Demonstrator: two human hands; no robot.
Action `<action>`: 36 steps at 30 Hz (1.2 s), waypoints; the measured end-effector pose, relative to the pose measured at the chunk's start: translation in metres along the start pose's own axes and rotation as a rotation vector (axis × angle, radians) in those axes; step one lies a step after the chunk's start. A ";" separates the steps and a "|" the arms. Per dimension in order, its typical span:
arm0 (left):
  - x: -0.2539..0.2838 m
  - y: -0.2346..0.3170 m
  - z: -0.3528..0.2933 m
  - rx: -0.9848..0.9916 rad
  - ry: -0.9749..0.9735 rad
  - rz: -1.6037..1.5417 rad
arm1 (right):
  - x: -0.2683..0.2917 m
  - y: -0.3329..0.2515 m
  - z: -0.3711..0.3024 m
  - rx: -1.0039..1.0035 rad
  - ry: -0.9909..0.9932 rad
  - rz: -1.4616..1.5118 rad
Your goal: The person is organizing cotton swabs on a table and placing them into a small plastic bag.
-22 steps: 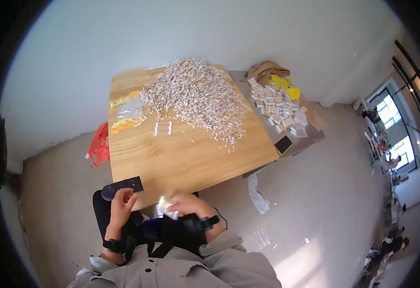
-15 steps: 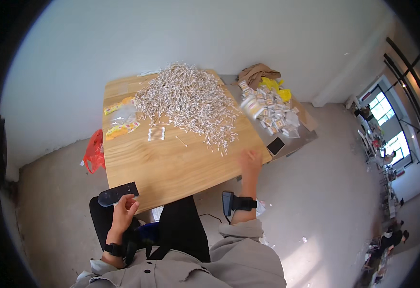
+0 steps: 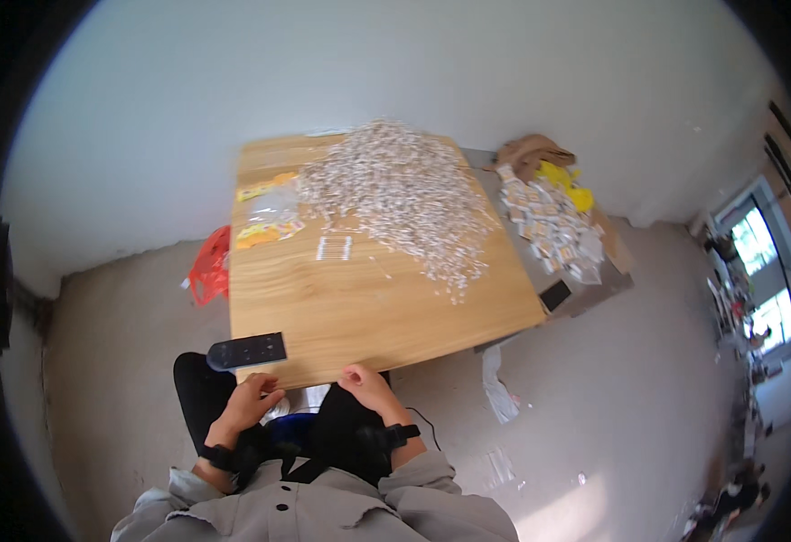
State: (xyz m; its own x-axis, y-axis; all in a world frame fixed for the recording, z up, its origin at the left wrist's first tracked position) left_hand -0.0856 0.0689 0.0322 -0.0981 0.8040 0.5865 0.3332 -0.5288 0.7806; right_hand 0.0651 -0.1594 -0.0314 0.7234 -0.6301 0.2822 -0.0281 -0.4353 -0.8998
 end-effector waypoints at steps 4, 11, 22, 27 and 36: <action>0.001 0.005 -0.002 0.003 -0.047 -0.024 | 0.000 -0.012 0.004 -0.100 -0.039 0.069; 0.029 -0.006 0.009 0.083 0.033 -0.299 | -0.020 -0.049 0.066 0.073 0.034 0.083; 0.070 -0.025 0.026 0.077 0.166 -0.567 | -0.044 -0.190 0.280 0.661 0.435 -0.590; 0.075 -0.053 0.030 0.099 0.253 -0.673 | -0.046 -0.193 0.376 0.252 0.639 -0.644; 0.086 -0.062 0.030 0.143 0.317 -0.673 | -0.006 -0.182 0.393 0.195 0.473 0.026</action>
State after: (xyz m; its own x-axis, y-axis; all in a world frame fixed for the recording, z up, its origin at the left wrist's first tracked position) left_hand -0.0865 0.1792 0.0273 -0.5810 0.8127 0.0438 0.2221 0.1066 0.9692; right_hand 0.3368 0.1761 -0.0001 0.3319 -0.8807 0.3379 0.1199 -0.3159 -0.9412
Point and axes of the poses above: each hand's wrist, its own z-axis towards the middle knuckle, its own x-axis out of the back of the hand, y = z × x, the point moved 3 cm from there along z, towards the middle knuckle, and after that the axes turned 1 degree about -y, right-handed, at the moved point
